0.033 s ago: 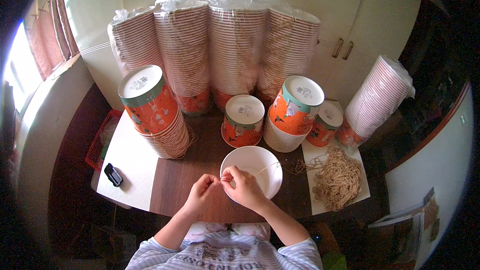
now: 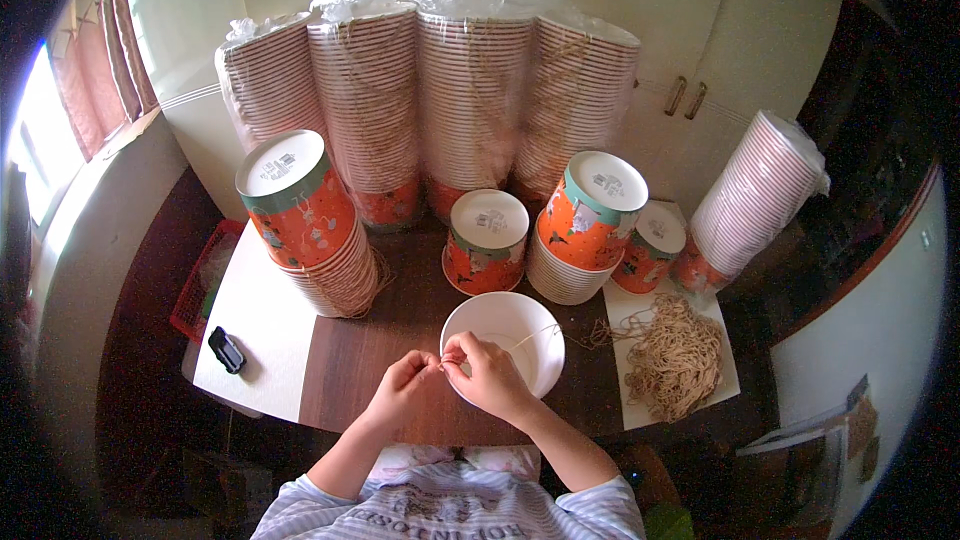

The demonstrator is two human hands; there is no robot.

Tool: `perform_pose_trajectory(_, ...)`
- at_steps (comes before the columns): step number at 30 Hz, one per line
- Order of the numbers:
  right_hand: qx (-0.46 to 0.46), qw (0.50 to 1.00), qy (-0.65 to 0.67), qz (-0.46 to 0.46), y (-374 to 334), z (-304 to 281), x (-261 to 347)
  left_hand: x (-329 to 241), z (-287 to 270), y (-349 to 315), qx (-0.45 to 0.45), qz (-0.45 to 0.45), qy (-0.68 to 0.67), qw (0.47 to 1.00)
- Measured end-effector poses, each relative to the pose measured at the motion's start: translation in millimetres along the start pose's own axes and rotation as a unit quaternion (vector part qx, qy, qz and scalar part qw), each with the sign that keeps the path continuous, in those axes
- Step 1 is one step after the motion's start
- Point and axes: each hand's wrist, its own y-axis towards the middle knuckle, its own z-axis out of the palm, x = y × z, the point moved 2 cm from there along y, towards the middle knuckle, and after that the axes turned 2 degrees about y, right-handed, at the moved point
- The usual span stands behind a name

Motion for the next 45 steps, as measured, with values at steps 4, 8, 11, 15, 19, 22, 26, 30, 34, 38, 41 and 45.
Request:
perform_pose_trajectory(4,0.004,1.0,-0.017,-0.01,-0.1,-2.6,1.1,-9.4,1.5,-1.8,0.049,-0.137,-0.143,0.979)
perform_pose_trajectory(8,0.026,0.999,0.014,0.014,-0.1,-6.7,7.5,-11.1,-0.6,-3.4,0.064,-0.197,-0.216,0.954)
perform_pose_trajectory(11,0.039,0.998,-0.008,-0.059,-0.4,-11.0,10.3,-13.4,-0.1,-3.6,0.062,-0.209,-0.234,0.948)
perform_pose_trajectory(15,0.041,0.995,-0.008,-0.092,0.1,-11.7,15.3,-16.2,0.0,-3.8,0.076,-0.212,-0.247,0.942)
perform_pose_trajectory(19,0.008,0.992,-0.001,-0.127,-0.9,-7.9,10.6,-14.6,0.2,-3.1,0.092,-0.207,-0.256,0.94)
perform_pose_trajectory(22,-0.011,0.993,0.006,-0.117,0.3,-9.2,6.5,-18.6,0.9,-3.1,0.074,-0.218,-0.254,0.939)
perform_pose_trajectory(26,-0.019,0.998,0.023,-0.056,1.3,-11.6,5.1,-3.4,-5.5,-0.4,0.037,-0.08,-0.124,0.988)
perform_pose_trajectory(30,-0.015,0.999,0.027,-0.038,1.4,-13.0,3.3,-18.3,-1.4,1.5,0.019,0.103,0.142,0.984)
perform_pose_trajectory(34,-0.011,0.999,0.033,-0.025,1.3,-13.8,4.5,-38.9,4.4,1.0,-0.018,0.174,0.233,0.957)
perform_pose_trajectory(38,-0.005,1.0,0.024,-0.016,0.1,-14.4,4.4,-28.0,0.0,4.4,-0.012,0.115,0.144,0.983)
perform_pose_trajectory(41,0.003,1.0,0.02,-0.006,-1.1,-13.2,3.1,-23.2,-0.5,5.5,0.012,0.035,-0.019,0.999)
perform_pose_trajectory(45,0.015,1.0,0.004,0.002,-1.6,-13.2,2.2,-22.4,-4.8,7.2,0.003,0.021,-0.077,0.997)
